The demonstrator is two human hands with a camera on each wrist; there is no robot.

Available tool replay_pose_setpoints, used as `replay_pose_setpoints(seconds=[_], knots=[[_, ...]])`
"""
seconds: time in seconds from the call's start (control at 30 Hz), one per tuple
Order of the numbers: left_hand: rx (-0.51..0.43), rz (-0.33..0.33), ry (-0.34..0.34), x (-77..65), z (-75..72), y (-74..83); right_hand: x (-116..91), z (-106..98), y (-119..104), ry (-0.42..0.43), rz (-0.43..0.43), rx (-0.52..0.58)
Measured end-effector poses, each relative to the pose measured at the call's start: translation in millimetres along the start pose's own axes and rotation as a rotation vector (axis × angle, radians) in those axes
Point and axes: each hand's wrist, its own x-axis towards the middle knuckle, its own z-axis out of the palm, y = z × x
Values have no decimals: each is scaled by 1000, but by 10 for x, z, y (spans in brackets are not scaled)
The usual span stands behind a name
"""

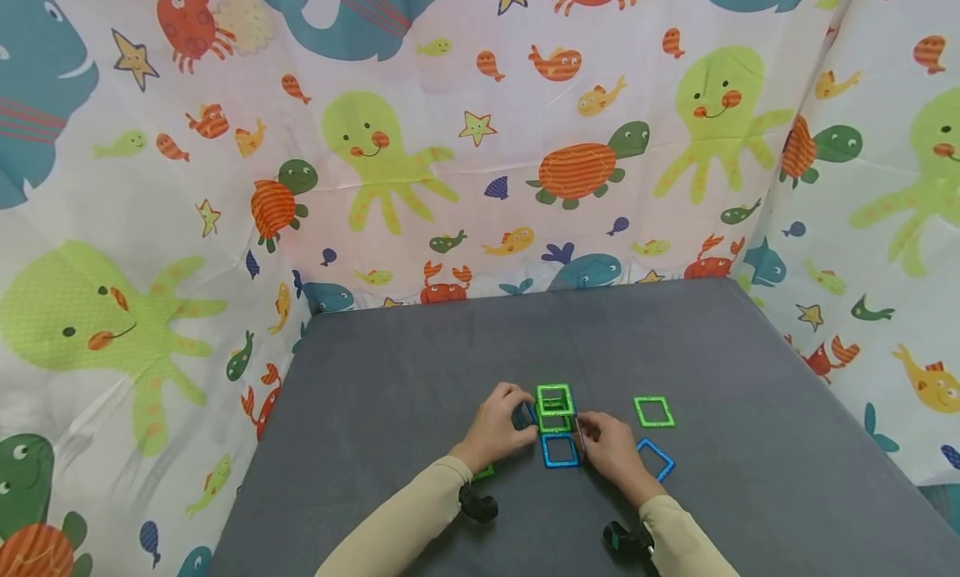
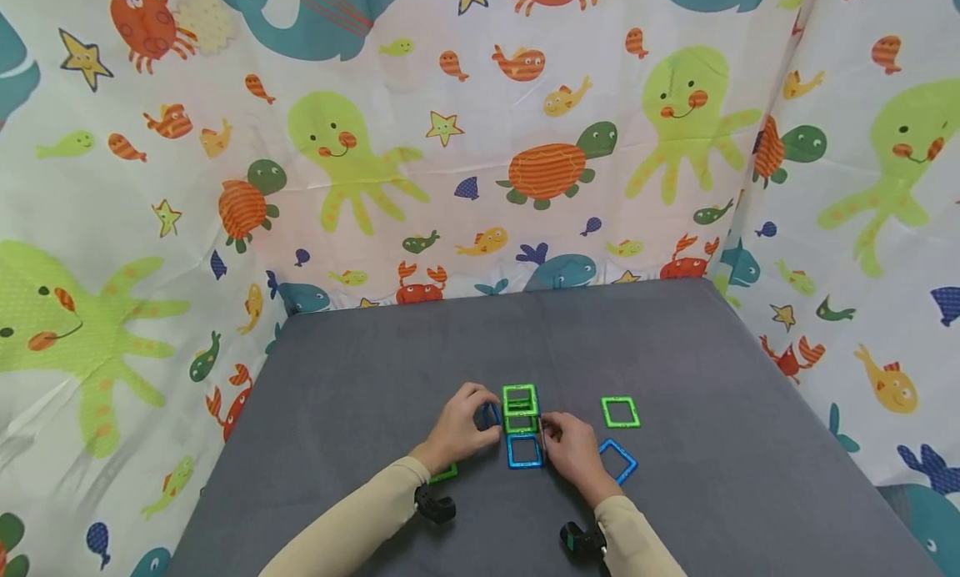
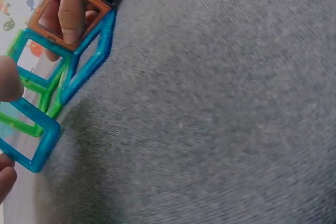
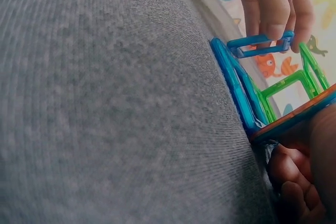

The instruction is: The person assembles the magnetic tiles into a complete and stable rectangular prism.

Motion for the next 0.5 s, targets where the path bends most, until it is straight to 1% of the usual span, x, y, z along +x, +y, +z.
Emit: replay_pose_setpoints(seconds=[0.17, 0.27, 0.37, 0.5], knots=[[-17, 41, 40, -39, 23, -17, 3, 2, 3, 5, -6, -2], [-40, 43, 53, -60, 38, -30, 3, 0, 8, 12, -12, -4], [-95, 22, 61, -65, 52, -25, -2, -5, 6, 13, -14, -2], [-198, -39, 43, -53, 65, 11, -9, -6, -7, 9, -13, 0]])
